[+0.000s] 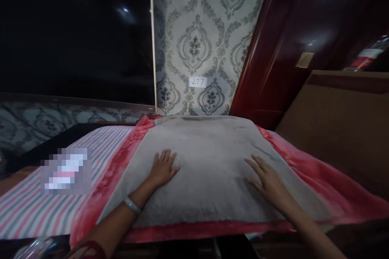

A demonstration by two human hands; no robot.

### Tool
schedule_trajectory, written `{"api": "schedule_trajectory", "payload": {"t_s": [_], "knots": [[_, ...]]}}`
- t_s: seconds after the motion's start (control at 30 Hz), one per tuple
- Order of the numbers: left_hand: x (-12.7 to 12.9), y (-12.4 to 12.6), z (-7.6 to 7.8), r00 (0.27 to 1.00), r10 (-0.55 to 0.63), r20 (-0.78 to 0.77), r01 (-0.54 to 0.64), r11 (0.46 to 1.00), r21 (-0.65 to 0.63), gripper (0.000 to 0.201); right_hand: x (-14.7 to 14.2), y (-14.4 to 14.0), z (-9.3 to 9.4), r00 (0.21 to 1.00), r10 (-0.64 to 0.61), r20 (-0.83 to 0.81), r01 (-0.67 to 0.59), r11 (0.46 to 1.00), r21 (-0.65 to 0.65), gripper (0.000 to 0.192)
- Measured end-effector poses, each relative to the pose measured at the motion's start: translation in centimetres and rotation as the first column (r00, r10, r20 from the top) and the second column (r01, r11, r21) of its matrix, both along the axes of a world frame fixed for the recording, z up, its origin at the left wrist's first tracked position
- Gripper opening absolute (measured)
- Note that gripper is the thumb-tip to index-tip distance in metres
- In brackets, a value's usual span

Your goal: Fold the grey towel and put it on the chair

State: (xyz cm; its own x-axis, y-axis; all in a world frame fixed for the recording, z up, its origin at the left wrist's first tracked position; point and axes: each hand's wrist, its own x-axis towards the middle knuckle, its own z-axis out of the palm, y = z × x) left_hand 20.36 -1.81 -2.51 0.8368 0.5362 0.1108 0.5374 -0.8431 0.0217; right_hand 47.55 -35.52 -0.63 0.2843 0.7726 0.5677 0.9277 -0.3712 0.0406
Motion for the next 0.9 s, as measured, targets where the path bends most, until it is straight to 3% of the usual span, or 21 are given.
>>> {"api": "schedule_trajectory", "payload": {"t_s": [0.1,0.23,0.4,0.5,0.57,0.7,0.8,0.9], "knots": [[-0.2,0.1,-0.7,1.000,-0.007,0.031,0.007,1.000,0.006,0.066,0.6,7.8,-0.9,0.994,0.047,-0.097,-0.053,0.997,-0.057,0.054],[-0.5,0.1,-1.4,0.997,-0.021,0.069,0.021,1.000,0.010,0.066,0.8,15.6,-1.0,0.976,0.047,-0.213,-0.077,0.988,-0.135,0.055],[-0.8,-0.4,-0.2,0.999,-0.029,0.042,0.032,0.997,-0.070,0.066,-3.7,22.9,-0.1,0.946,0.016,-0.324,-0.100,0.965,-0.244,0.060],[-0.9,-0.8,0.3,0.999,-0.001,0.043,0.006,0.993,-0.119,0.070,-7.4,24.4,-0.7,0.923,0.067,-0.379,-0.200,0.925,-0.324,0.062],[-1.3,-1.0,0.4,0.995,0.083,0.054,-0.076,0.989,-0.125,0.074,-8.8,24.2,-1.4,0.910,0.096,-0.402,-0.260,0.890,-0.375,0.060],[-2.6,-0.3,0.7,0.982,0.180,0.056,-0.170,0.973,-0.155,0.073,-9.0,24.4,-1.4,0.894,0.085,-0.440,-0.293,0.853,-0.432,0.060],[-3.2,2.3,2.3,0.984,0.159,0.075,-0.141,0.970,-0.199,0.051,-9.0,26.0,-0.4,0.882,0.126,-0.454,-0.326,0.859,-0.394,0.056],[-2.3,6.9,4.8,0.955,0.254,0.153,-0.224,0.956,-0.191,0.038,-10.2,27.5,-0.5,0.837,0.294,-0.461,-0.445,0.856,-0.261,0.056]]}}
